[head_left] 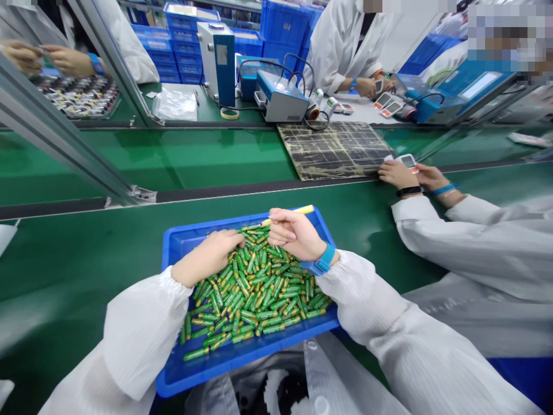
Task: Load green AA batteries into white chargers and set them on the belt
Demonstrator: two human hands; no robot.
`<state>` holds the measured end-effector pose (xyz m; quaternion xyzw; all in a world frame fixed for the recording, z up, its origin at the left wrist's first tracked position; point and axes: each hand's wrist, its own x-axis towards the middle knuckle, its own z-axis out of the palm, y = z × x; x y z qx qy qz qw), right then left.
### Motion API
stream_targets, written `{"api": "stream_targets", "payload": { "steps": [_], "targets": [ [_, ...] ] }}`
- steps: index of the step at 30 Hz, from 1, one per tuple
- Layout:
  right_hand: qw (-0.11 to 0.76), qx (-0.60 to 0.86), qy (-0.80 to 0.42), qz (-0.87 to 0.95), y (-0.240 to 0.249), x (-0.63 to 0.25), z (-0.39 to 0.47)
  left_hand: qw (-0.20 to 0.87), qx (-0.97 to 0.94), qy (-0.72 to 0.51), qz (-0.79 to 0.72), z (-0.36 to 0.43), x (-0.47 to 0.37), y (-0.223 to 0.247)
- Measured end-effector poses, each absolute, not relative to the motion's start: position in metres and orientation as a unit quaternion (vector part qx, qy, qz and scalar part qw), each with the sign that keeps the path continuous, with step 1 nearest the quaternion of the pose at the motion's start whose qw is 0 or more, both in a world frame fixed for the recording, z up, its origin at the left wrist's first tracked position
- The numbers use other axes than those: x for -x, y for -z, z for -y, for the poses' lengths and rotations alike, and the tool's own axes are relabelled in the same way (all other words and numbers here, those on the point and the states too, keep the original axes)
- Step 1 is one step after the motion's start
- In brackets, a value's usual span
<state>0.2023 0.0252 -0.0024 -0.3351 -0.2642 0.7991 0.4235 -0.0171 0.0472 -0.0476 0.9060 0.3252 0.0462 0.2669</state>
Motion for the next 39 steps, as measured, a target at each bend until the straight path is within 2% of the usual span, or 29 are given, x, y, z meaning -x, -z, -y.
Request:
{"api": "stream_targets", "payload": {
  "steps": [3,6,9,12,15,23,39],
  "targets": [
    [0.423,0.340,-0.797,0.264,0.002,-0.202,-0.025,0.276,-0.898,-0.100,-0.329,-0.045,0.016,0.040],
    [0.425,0.339,-0.797,0.265,0.002,-0.202,-0.026,0.320,-0.866,-0.232,-0.307,-0.040,0.013,0.028],
    [0.421,0.337,-0.799,0.265,0.002,-0.203,-0.026,0.425,-0.806,-0.330,-0.247,-0.035,0.011,0.018],
    [0.420,0.339,-0.799,0.266,0.002,-0.203,-0.025,0.545,-0.735,-0.350,-0.198,-0.032,0.012,0.016],
    [0.425,0.339,-0.796,0.267,0.001,-0.202,-0.025,0.589,-0.686,-0.382,-0.193,-0.034,0.014,0.018],
    [0.425,0.339,-0.796,0.267,0.002,-0.203,-0.025,0.620,-0.591,-0.469,-0.217,-0.043,0.017,0.016],
    [0.430,0.335,-0.797,0.259,0.006,-0.204,-0.028,0.597,-0.606,-0.474,-0.228,-0.044,0.014,0.017]
  ]
}}
